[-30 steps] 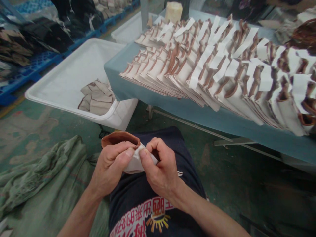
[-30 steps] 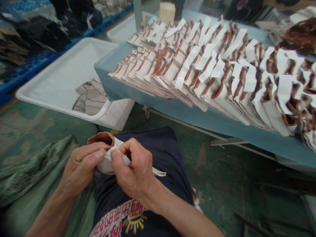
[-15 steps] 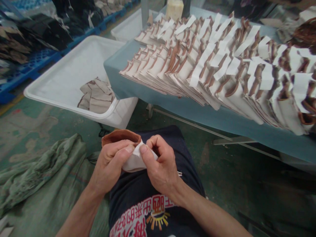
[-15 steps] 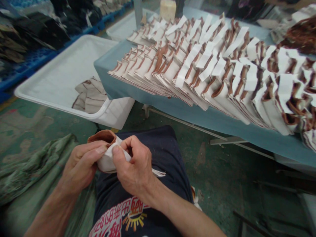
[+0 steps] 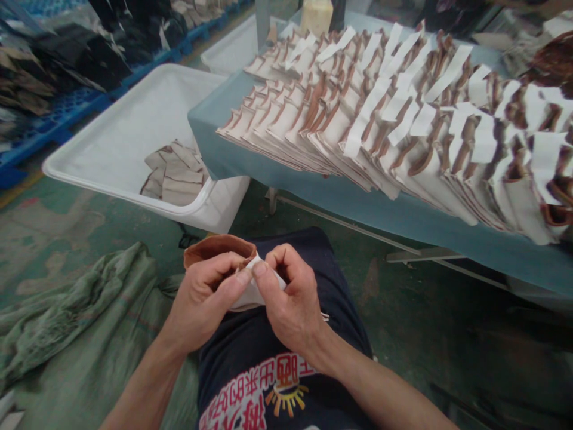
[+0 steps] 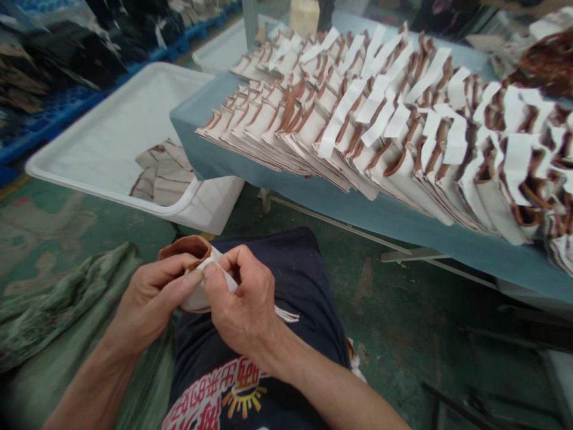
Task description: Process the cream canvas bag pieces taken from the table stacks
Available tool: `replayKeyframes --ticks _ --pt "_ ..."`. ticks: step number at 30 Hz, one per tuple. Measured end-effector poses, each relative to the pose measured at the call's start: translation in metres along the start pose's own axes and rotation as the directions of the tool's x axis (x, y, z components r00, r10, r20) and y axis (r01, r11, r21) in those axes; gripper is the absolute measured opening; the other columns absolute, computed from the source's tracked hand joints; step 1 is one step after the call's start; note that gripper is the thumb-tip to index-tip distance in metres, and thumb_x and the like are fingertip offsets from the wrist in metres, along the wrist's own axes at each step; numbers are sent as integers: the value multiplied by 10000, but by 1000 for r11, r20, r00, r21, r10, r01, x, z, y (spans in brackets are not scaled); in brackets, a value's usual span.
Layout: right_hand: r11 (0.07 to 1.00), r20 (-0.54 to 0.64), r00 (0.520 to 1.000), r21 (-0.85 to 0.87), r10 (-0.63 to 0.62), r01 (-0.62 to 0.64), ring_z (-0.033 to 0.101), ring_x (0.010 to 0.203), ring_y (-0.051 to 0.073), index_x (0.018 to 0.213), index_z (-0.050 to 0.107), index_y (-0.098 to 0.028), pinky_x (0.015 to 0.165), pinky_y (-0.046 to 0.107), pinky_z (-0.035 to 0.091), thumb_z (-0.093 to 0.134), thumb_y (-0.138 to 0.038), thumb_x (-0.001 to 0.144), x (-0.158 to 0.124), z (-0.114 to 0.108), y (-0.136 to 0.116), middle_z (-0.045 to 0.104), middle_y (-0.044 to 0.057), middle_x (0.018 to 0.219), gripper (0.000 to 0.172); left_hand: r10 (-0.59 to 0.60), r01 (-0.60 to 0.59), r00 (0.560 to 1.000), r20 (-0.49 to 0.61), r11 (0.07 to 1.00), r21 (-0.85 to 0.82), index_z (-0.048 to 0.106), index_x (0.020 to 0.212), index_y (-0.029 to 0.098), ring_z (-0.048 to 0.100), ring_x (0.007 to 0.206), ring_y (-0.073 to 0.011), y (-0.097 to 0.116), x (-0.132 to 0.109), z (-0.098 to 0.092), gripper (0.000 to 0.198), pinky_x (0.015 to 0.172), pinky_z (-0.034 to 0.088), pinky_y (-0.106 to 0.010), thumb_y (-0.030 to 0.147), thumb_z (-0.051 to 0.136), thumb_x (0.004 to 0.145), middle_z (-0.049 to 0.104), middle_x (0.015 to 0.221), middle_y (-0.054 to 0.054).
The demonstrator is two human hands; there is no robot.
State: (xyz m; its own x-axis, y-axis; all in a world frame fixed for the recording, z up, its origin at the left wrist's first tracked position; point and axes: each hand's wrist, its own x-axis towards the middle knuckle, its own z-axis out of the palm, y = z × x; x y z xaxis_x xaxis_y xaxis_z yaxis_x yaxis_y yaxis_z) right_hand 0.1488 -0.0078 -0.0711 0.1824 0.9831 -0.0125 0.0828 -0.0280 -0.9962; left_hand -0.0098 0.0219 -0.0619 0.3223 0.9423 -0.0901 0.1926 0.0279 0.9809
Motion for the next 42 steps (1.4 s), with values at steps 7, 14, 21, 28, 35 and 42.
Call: replayKeyframes --ticks 7,14,21,28,35,42 --pt "986 67 996 -148 -64 73 402 522 103 740 547 -234 531 258 314 656 -339 934 4 -17 -9 470 -78 610 246 94 -97 995 24 969 225 772 827 186 610 627 -129 15 -2 -2 245 570 462 -194 301 638 996 715 731 13" --pt "995 89 996 -94 -11 19 404 524 105 728 543 -235 522 257 318 642 -379 911 6 -16 -10 484 -70 608 254 164 -174 985 59 931 322 754 801 196 578 530 -123 26 -3 1 251 513 426 -216 238 572 968 695 645 33" --pt "988 119 988 109 96 -109 444 563 115 755 518 -239 535 255 367 652 -465 920 2 -4 0 508 -62 642 310 192 -115 960 -202 932 343 702 739 194 559 516 -142 15 -7 18 241 495 416 -246 235 527 899 649 618 27" --pt "939 128 969 249 210 -236 375 575 106 745 488 -242 542 249 336 669 -459 845 3 0 3 447 -76 645 299 111 -40 974 -196 942 334 723 813 184 599 584 -163 16 -8 22 226 547 447 -260 254 529 906 698 685 14" --pt "943 100 976 257 193 -212 422 612 124 844 508 -245 579 263 366 655 -427 886 -7 8 4 483 -73 696 237 2 10 997 -72 986 169 728 863 201 621 693 -180 16 -8 11 256 621 487 -263 337 559 999 703 789 5" --pt "977 121 984 150 133 -151 455 622 135 906 555 -238 588 274 368 652 -462 960 -15 13 11 518 -64 710 250 14 3 998 -54 951 308 759 841 209 698 734 -207 30 -12 -3 243 690 514 -277 340 613 984 776 783 -11"
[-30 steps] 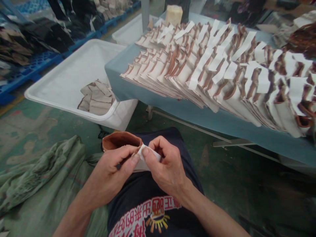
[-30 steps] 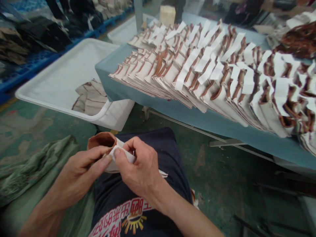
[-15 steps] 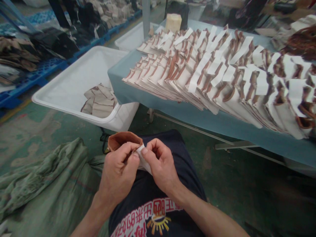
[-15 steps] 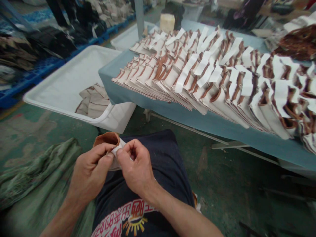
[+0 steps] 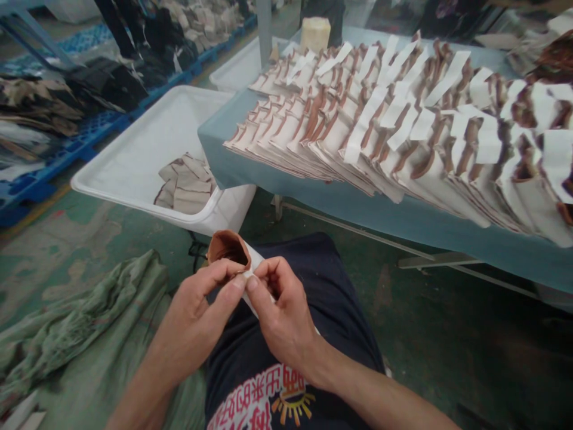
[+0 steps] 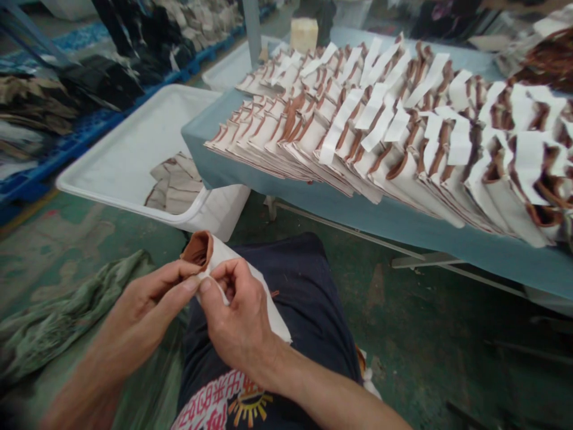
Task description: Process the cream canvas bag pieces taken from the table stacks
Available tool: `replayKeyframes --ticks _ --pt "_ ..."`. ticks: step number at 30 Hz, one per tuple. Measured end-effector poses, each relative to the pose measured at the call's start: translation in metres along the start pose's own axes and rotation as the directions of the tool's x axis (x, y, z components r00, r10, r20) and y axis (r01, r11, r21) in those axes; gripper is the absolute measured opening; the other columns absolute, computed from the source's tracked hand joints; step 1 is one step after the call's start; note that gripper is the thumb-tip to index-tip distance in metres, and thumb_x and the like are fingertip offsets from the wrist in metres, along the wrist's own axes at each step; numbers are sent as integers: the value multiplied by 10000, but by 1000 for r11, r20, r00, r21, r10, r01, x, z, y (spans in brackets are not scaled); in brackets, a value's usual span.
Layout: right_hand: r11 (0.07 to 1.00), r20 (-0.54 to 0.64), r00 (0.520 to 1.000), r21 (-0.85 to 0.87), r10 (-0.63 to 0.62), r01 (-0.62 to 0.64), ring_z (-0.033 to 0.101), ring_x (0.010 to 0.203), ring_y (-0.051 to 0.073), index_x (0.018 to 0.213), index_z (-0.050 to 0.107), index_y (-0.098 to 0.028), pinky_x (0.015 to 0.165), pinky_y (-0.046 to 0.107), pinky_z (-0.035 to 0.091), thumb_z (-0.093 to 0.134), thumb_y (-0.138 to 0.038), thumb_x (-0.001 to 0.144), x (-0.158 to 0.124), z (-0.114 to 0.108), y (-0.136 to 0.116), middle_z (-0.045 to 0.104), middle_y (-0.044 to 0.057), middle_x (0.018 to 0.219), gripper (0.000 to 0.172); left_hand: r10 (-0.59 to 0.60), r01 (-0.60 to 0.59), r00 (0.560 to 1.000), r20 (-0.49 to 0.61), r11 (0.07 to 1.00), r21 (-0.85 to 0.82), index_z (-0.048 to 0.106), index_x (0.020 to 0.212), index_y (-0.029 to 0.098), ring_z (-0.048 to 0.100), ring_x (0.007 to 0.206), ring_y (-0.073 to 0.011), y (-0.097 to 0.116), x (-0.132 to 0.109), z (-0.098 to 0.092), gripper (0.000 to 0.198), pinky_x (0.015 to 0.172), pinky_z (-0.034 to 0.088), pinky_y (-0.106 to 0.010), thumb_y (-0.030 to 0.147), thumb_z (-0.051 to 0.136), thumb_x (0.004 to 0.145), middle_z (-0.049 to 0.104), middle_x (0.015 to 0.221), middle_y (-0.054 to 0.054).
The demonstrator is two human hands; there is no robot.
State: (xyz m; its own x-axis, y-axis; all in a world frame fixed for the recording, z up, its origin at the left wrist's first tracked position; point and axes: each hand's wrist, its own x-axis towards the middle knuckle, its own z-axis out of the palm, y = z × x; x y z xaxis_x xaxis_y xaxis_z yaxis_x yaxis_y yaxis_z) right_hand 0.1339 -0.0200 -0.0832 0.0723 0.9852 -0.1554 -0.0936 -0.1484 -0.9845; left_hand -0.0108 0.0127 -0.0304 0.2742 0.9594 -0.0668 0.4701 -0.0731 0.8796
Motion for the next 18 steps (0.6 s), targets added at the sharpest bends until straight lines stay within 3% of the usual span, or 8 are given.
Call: replayKeyframes --ticks 5,9,14,18 --pt "992 20 995 -72 -98 99 472 590 124 930 583 -231 562 266 363 653 -422 976 -1 -7 -7 556 -59 712 208 -9 5 999 -33 994 -106 784 868 204 699 788 -217 -7 1 2 199 734 532 -288 328 660 963 788 843 -30" --pt "986 49 994 -130 -99 105 475 578 117 903 589 -230 553 259 347 651 -402 990 -6 -15 -10 568 -53 705 202 -51 40 998 -40 971 -238 791 877 201 688 818 -205 -21 0 7 162 746 535 -273 311 700 953 778 891 -29" --pt "975 172 985 -222 11 28 424 514 102 836 597 -227 525 254 295 641 -427 1002 -19 -30 -10 499 -74 608 264 -116 88 992 -56 929 -360 781 866 197 535 634 -149 -33 -2 7 177 578 438 -240 343 720 946 673 738 6" --pt "969 263 959 -245 106 -40 420 502 100 809 604 -224 508 245 285 622 -431 997 -26 -37 -13 498 -71 584 280 -154 119 986 -60 913 -389 784 879 185 508 621 -146 -34 -3 6 197 558 415 -238 377 750 902 678 756 -9"
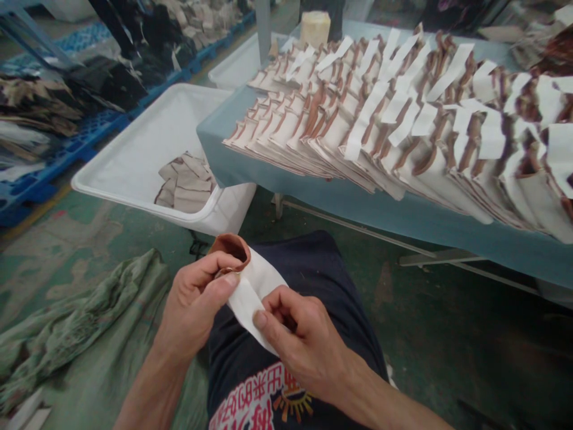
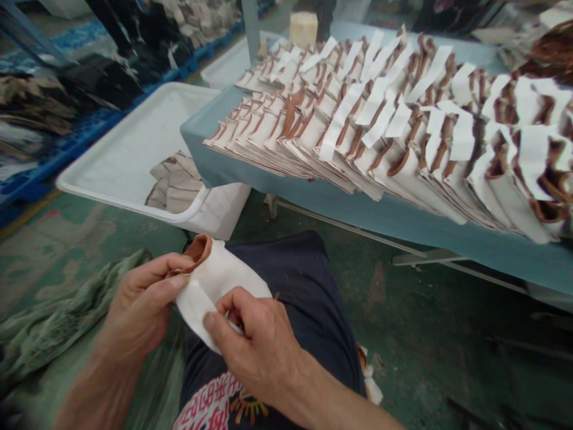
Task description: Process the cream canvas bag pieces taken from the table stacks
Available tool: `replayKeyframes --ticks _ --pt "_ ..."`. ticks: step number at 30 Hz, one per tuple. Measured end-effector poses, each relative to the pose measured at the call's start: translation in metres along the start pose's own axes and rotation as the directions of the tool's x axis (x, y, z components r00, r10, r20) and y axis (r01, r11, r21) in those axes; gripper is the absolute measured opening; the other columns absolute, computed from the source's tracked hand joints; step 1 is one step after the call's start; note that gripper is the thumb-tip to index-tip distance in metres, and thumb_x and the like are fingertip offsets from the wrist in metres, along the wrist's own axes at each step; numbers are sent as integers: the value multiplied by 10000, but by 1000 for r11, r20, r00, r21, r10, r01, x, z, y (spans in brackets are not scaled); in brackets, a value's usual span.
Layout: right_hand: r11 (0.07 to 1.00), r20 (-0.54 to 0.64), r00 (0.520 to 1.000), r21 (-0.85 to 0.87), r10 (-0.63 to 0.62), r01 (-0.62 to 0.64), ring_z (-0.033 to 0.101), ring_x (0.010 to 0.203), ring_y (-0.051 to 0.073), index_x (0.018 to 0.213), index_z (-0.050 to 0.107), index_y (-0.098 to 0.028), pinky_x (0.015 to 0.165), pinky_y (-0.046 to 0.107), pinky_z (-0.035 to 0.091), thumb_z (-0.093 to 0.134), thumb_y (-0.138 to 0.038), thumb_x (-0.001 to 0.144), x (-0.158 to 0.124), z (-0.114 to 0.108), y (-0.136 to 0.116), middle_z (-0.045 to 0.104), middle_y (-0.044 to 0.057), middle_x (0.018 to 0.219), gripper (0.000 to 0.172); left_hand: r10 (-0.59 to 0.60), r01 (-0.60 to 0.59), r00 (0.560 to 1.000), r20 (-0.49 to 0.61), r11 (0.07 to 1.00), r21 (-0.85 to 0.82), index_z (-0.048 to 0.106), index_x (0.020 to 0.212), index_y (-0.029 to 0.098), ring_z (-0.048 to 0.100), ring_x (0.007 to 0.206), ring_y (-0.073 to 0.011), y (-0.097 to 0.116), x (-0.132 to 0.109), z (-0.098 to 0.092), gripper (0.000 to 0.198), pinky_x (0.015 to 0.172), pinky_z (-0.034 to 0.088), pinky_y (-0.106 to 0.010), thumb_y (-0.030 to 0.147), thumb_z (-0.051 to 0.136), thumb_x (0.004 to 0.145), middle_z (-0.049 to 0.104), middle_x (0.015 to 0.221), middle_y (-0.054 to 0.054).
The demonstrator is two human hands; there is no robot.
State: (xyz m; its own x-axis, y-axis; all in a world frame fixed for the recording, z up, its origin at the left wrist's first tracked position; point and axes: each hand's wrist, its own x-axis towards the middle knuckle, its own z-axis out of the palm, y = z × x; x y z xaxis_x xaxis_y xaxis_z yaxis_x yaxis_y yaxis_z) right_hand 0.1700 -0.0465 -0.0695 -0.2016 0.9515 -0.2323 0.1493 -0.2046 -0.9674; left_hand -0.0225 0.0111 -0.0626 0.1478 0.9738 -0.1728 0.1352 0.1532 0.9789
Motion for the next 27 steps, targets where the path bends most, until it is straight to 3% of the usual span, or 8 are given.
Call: replayKeyframes --ticks 5,7,9,11,14,18,23,27 --pt "998 34 999 61 -15 13 411 503 94 810 618 -218 478 225 299 639 -413 1010 -4 -8 1 516 -72 591 280 -27 33 994 104 997 -65 795 918 200 513 646 -133 2 0 1 222 580 434 -214 422 785 924 677 795 -2" --pt "995 -20 995 8 -95 95 438 506 93 820 648 -210 484 224 330 635 -387 1030 -3 -18 1 561 -63 606 275 -35 46 990 138 996 -78 808 946 210 532 669 -132 5 0 2 218 607 457 -206 427 795 931 692 812 -1" --pt "961 -144 954 -124 -264 247 493 535 105 851 686 -204 511 234 382 651 -338 1028 2 -31 -2 630 -40 658 225 -29 42 984 174 997 -67 819 960 213 557 688 -135 11 0 2 212 629 475 -205 423 795 939 714 827 -7" --pt "872 -197 862 -261 -468 414 578 597 123 932 729 -203 556 248 453 676 -280 1019 12 -45 -10 732 5 784 128 -11 17 981 194 999 -29 820 937 211 568 687 -137 19 0 4 196 628 480 -204 405 791 947 709 811 -7" --pt "726 -12 756 -287 -655 624 751 796 155 1058 764 -226 697 262 578 645 -226 1058 34 -61 -27 837 67 1075 119 38 -52 978 204 997 61 807 879 212 560 669 -138 35 0 7 185 598 467 -202 377 769 955 675 772 1" --pt "654 239 686 -208 -687 727 810 1120 203 1060 768 -235 920 303 621 549 -226 1115 59 -70 -40 844 83 1192 226 95 -138 965 245 976 167 778 835 216 599 752 -170 46 0 5 206 674 503 -231 354 723 978 690 804 -10" --pt "686 365 687 -156 -628 711 781 933 170 1019 754 -224 810 260 559 577 -257 1101 67 -77 -43 816 55 1023 197 114 -179 949 296 962 205 769 840 213 642 828 -189 43 -1 0 227 749 520 -256 338 678 1005 715 865 -20" --pt "758 394 740 -146 -546 636 621 734 121 939 686 -193 689 235 445 631 -258 1062 66 -79 -47 707 5 859 150 117 -188 946 302 958 218 767 851 208 649 799 -175 46 -1 3 186 728 518 -244 289 672 989 702 848 -7"
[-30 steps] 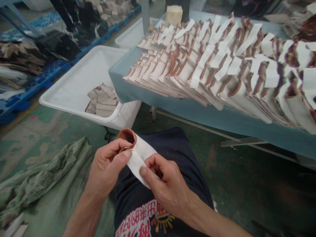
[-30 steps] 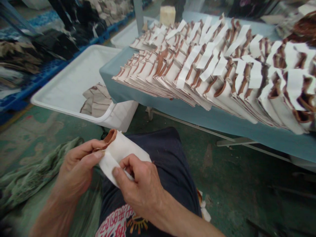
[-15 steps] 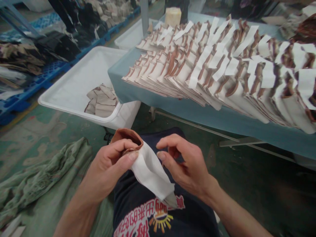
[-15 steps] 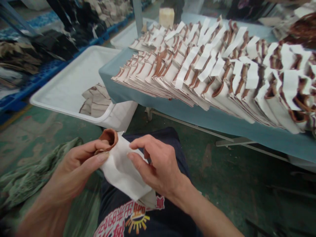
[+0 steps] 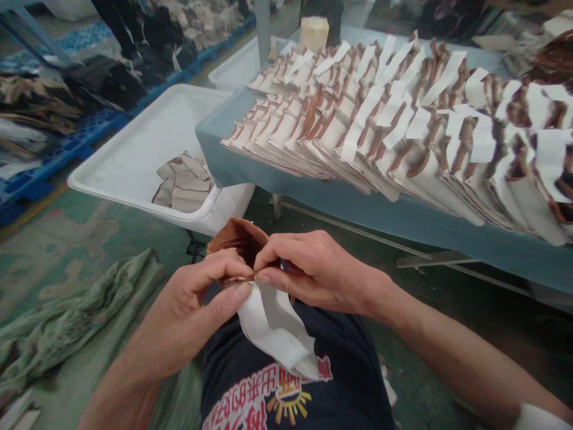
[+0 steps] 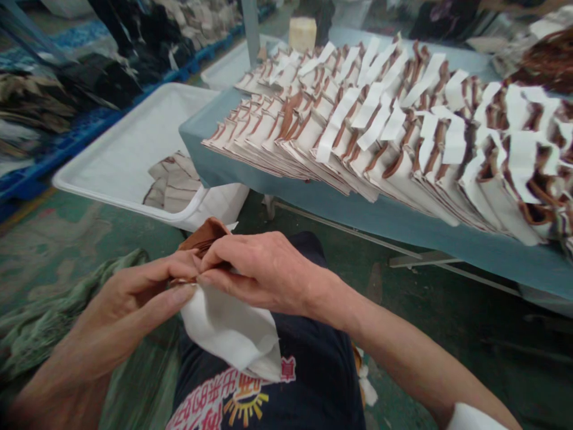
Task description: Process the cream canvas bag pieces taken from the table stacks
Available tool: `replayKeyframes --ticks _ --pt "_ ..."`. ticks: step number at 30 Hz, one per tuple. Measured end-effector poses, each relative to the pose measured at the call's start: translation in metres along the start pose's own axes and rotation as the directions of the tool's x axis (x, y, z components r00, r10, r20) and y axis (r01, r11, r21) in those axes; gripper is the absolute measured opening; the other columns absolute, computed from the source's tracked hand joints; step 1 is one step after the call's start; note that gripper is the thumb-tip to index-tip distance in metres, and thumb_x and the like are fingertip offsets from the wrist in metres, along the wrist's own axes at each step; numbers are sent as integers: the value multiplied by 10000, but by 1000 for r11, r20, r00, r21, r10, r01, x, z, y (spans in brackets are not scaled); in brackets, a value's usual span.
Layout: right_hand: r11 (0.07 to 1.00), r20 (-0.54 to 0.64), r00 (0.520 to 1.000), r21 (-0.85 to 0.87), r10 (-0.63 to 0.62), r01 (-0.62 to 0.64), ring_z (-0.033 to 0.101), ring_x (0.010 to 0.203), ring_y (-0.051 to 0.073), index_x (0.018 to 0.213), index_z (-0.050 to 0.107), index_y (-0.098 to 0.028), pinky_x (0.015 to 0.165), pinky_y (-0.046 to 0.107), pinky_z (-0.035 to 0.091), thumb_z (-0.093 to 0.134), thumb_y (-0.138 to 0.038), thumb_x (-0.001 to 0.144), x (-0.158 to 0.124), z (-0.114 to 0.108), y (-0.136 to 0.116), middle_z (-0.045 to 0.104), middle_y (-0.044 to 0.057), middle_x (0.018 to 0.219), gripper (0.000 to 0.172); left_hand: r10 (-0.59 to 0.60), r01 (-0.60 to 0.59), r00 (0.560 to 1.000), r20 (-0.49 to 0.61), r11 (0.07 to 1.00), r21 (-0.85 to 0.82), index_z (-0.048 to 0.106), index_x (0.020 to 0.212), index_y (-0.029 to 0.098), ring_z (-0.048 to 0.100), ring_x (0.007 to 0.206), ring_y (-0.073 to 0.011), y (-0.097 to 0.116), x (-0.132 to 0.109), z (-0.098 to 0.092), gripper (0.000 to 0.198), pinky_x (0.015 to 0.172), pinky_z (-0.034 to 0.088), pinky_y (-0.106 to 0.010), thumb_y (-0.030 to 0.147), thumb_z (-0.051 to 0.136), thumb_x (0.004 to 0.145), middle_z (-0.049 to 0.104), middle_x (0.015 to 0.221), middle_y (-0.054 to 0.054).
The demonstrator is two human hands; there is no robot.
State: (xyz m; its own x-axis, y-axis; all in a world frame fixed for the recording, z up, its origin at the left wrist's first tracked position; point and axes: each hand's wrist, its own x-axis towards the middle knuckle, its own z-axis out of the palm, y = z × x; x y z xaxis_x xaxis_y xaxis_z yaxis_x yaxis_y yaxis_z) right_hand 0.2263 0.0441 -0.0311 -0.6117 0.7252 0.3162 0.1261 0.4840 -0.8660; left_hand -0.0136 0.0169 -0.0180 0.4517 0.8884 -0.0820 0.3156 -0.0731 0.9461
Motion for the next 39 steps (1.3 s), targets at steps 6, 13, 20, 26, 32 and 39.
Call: replayKeyframes --ticks 6,13,20,26,32,39 --pt "706 241 912 577 333 -410 348 592 85 797 556 -198 528 216 286 756 -509 948 0 11 9 444 -82 679 400 -94 94 995 24 995 -14 727 820 189 554 664 -139 3 3 7 213 601 464 -211 348 681 955 636 755 8" --pt "200 499 730 744 467 -637 134 503 54 712 446 -237 456 210 102 832 -468 766 -10 40 24 280 -145 561 453 -183 197 977 105 969 -148 685 741 159 437 587 -105 -7 6 11 285 511 361 -171 398 764 876 548 663 24" --pt "236 398 766 790 504 -566 154 494 49 706 462 -231 457 218 91 909 -519 729 -9 36 15 293 -149 551 532 -223 222 974 33 921 -320 692 758 164 424 547 -89 -18 7 17 305 496 346 -161 424 834 831 550 637 39" --pt "299 346 808 801 477 -519 181 506 52 718 488 -220 472 228 110 928 -596 746 -11 33 12 312 -146 567 579 -210 207 977 31 912 -353 668 724 168 424 555 -83 -18 5 19 302 499 349 -161 395 836 832 560 663 39" --pt "453 188 841 772 507 -445 352 550 77 776 560 -205 502 226 257 879 -676 820 -17 38 12 459 -94 627 570 -168 153 982 -87 976 -154 644 679 172 405 523 -81 -10 10 26 239 476 321 -173 341 762 799 530 611 51" --pt "543 98 870 746 484 -386 381 598 86 830 593 -188 534 236 285 856 -673 859 -22 33 13 496 -73 692 553 -75 72 995 73 996 42 746 797 181 536 615 -116 -5 15 4 243 543 422 -183 387 713 921 644 699 26"
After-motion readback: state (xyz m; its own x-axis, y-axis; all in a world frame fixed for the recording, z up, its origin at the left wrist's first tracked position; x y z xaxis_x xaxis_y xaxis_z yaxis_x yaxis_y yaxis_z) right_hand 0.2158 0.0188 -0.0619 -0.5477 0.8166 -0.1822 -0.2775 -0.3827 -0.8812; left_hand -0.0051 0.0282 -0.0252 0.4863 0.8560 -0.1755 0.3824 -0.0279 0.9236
